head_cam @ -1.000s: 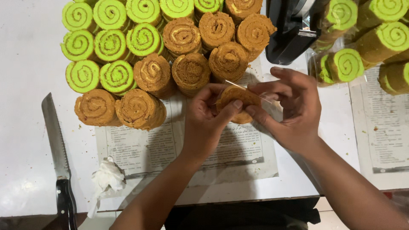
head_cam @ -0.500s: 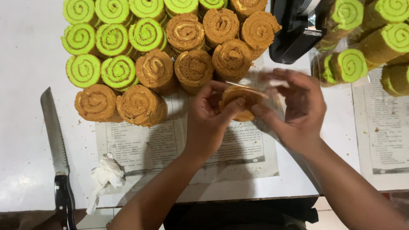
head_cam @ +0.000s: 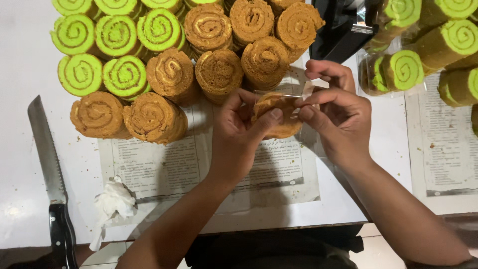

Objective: The person packages small cake rolls into plastic wrappers by hand, using a tape dispenser to seal each one.

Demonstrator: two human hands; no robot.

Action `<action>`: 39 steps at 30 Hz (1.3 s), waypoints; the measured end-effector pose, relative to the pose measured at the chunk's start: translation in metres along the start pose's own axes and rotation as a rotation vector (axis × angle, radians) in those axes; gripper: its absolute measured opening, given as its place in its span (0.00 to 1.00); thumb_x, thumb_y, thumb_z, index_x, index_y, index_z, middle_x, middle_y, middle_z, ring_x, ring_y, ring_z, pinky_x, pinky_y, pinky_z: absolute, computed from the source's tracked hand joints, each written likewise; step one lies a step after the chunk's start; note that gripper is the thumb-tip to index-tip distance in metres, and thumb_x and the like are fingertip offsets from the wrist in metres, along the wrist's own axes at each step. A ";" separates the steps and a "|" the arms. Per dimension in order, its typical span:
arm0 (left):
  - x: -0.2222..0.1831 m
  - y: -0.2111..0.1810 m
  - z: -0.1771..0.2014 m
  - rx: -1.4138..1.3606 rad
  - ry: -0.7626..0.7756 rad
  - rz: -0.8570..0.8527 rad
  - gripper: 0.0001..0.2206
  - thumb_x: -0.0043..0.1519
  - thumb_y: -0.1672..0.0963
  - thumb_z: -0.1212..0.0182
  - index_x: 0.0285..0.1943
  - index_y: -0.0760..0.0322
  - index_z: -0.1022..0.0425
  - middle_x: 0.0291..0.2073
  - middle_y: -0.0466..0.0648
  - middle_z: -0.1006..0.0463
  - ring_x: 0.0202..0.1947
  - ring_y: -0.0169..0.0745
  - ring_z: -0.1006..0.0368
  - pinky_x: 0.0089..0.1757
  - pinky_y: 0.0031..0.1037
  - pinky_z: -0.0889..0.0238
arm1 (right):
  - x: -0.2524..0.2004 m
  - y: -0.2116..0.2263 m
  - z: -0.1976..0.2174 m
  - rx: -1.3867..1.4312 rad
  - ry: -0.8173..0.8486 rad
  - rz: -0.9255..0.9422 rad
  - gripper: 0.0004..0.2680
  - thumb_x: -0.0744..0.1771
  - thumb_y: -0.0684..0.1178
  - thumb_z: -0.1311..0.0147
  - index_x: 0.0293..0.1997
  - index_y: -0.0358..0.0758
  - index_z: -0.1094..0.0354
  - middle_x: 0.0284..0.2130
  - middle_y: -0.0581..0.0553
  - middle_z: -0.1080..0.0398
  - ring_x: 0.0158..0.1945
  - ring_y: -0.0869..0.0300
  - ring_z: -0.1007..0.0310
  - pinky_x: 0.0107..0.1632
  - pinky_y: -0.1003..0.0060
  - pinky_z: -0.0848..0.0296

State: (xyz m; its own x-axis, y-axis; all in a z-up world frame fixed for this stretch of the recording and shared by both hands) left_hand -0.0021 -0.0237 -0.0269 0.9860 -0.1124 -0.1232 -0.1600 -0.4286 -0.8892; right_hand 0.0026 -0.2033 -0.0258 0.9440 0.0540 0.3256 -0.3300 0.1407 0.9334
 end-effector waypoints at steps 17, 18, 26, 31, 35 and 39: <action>-0.004 -0.005 -0.004 -0.033 0.047 -0.001 0.11 0.58 0.58 0.31 0.38 0.59 0.32 0.30 0.42 0.23 0.32 0.24 0.28 0.37 0.18 0.30 | -0.004 -0.006 -0.004 -0.131 -0.069 0.262 0.05 0.66 0.39 0.34 0.43 0.37 0.24 0.55 0.42 0.37 0.58 0.53 0.33 0.60 0.62 0.26; -0.005 -0.008 -0.005 0.001 0.058 -0.014 0.12 0.57 0.58 0.29 0.39 0.59 0.31 0.29 0.40 0.24 0.31 0.24 0.29 0.36 0.18 0.30 | -0.004 -0.005 -0.004 -0.142 -0.083 0.281 0.04 0.66 0.40 0.35 0.42 0.36 0.24 0.53 0.40 0.36 0.54 0.53 0.33 0.60 0.61 0.25; -0.001 -0.007 -0.002 0.036 0.044 -0.045 0.10 0.57 0.59 0.30 0.41 0.60 0.29 0.35 0.46 0.19 0.36 0.31 0.23 0.39 0.22 0.26 | 0.000 0.002 -0.003 -0.208 -0.050 0.368 0.05 0.68 0.41 0.40 0.45 0.32 0.25 0.53 0.37 0.38 0.56 0.52 0.31 0.59 0.61 0.23; 0.000 -0.007 -0.003 -0.007 0.024 -0.016 0.10 0.56 0.60 0.29 0.39 0.62 0.29 0.31 0.46 0.19 0.32 0.28 0.24 0.35 0.21 0.26 | 0.005 0.004 0.009 -0.327 0.018 0.481 0.10 0.70 0.45 0.47 0.47 0.27 0.24 0.55 0.37 0.44 0.56 0.51 0.32 0.58 0.59 0.23; -0.001 -0.009 -0.004 0.061 0.005 0.013 0.10 0.55 0.59 0.28 0.38 0.61 0.29 0.28 0.44 0.22 0.30 0.29 0.25 0.33 0.21 0.27 | 0.008 0.007 0.011 -0.421 0.052 0.523 0.13 0.72 0.49 0.53 0.49 0.29 0.24 0.58 0.36 0.45 0.56 0.49 0.33 0.58 0.55 0.22; 0.002 -0.005 -0.002 0.079 -0.053 0.035 0.11 0.55 0.59 0.28 0.38 0.61 0.29 0.30 0.45 0.20 0.31 0.28 0.25 0.36 0.21 0.27 | 0.010 0.015 0.008 -0.530 0.059 0.483 0.17 0.73 0.52 0.60 0.51 0.30 0.23 0.59 0.34 0.46 0.64 0.46 0.40 0.59 0.52 0.22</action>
State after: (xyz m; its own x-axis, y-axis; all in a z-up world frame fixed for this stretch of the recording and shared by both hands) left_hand 0.0007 -0.0234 -0.0223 0.9813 -0.0779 -0.1759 -0.1921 -0.3528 -0.9158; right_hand 0.0068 -0.2082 -0.0077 0.6953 0.2830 0.6606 -0.6825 0.5480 0.4836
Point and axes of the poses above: each hand's wrist, its own x-axis towards the middle knuckle, its own z-axis out of the back of the hand, y = z × x, the point moved 1 cm from there along x, towards the middle knuckle
